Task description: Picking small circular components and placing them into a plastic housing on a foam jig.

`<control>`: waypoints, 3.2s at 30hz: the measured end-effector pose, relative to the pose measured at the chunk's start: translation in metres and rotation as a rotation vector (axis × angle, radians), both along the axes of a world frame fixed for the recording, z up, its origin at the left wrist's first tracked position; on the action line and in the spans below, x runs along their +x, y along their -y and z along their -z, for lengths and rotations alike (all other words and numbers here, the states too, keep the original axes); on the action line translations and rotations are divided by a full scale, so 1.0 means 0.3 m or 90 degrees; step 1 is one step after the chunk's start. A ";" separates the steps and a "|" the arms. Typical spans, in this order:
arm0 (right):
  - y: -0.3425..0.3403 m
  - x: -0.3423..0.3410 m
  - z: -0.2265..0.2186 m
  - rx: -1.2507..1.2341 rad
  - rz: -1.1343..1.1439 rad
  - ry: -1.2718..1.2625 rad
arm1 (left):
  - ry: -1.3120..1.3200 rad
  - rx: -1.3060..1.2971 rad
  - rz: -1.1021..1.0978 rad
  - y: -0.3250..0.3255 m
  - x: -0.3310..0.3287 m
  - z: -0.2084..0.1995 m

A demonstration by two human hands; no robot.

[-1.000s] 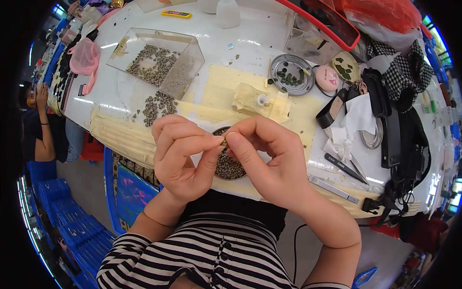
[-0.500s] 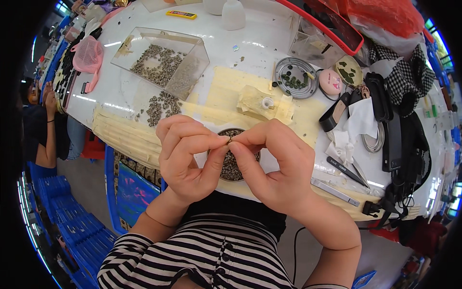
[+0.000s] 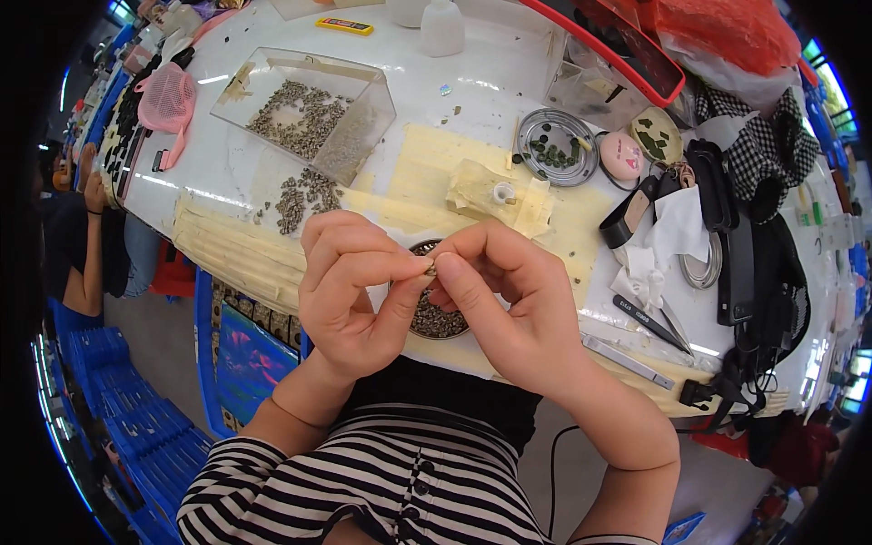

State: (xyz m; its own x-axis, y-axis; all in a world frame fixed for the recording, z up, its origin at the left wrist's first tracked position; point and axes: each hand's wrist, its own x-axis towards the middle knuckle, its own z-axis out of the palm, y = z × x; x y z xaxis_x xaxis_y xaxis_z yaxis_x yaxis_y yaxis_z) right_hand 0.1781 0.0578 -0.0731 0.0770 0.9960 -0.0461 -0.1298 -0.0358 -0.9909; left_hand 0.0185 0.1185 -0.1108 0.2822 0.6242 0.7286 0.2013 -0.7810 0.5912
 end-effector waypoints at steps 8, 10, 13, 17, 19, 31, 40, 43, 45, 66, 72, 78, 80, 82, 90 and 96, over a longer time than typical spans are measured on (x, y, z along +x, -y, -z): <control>0.004 -0.002 0.040 0.211 0.103 0.262 | -0.023 0.017 0.000 0.004 0.003 -0.011; -0.008 0.001 0.032 0.287 0.123 0.351 | -0.027 0.016 -0.009 0.002 0.005 -0.008; -0.023 0.006 0.034 0.425 0.151 0.500 | -0.059 0.047 -0.039 0.005 0.011 -0.011; -0.023 0.002 0.032 0.438 0.161 0.551 | -0.084 0.059 -0.061 0.011 0.010 -0.012; -0.025 0.003 0.031 0.450 0.160 0.564 | -0.083 0.060 -0.068 0.013 0.009 -0.013; 0.001 0.009 0.008 -0.020 -0.022 -0.021 | -0.034 0.059 0.013 0.000 -0.006 -0.012; 0.005 0.023 0.011 -0.047 -0.066 -0.083 | -0.012 0.031 0.042 -0.006 -0.007 -0.007; -0.003 0.031 0.011 -0.088 -0.095 -0.142 | 0.023 -0.018 0.042 -0.006 -0.009 0.002; 0.000 0.031 0.011 -0.080 -0.085 -0.126 | 0.020 -0.020 0.041 -0.005 -0.008 0.003; 0.008 0.001 0.012 0.030 0.027 0.073 | -0.053 0.047 -0.015 0.004 0.003 -0.010; 0.006 0.000 0.013 0.003 0.009 0.009 | -0.027 0.027 -0.002 0.000 0.004 -0.004; -0.002 -0.001 0.039 0.301 0.123 0.401 | -0.058 0.061 -0.033 0.008 0.007 -0.006; -0.014 0.001 0.038 0.393 0.145 0.511 | -0.075 0.076 -0.055 0.010 0.008 -0.004; -0.021 0.002 0.045 0.454 0.158 0.568 | -0.093 0.088 -0.079 0.016 0.013 -0.003; -0.007 -0.004 0.050 0.290 0.128 0.368 | -0.088 0.085 -0.065 0.010 0.006 -0.003; 0.000 0.003 0.029 0.051 0.021 0.067 | -0.053 0.075 -0.027 0.002 0.001 -0.005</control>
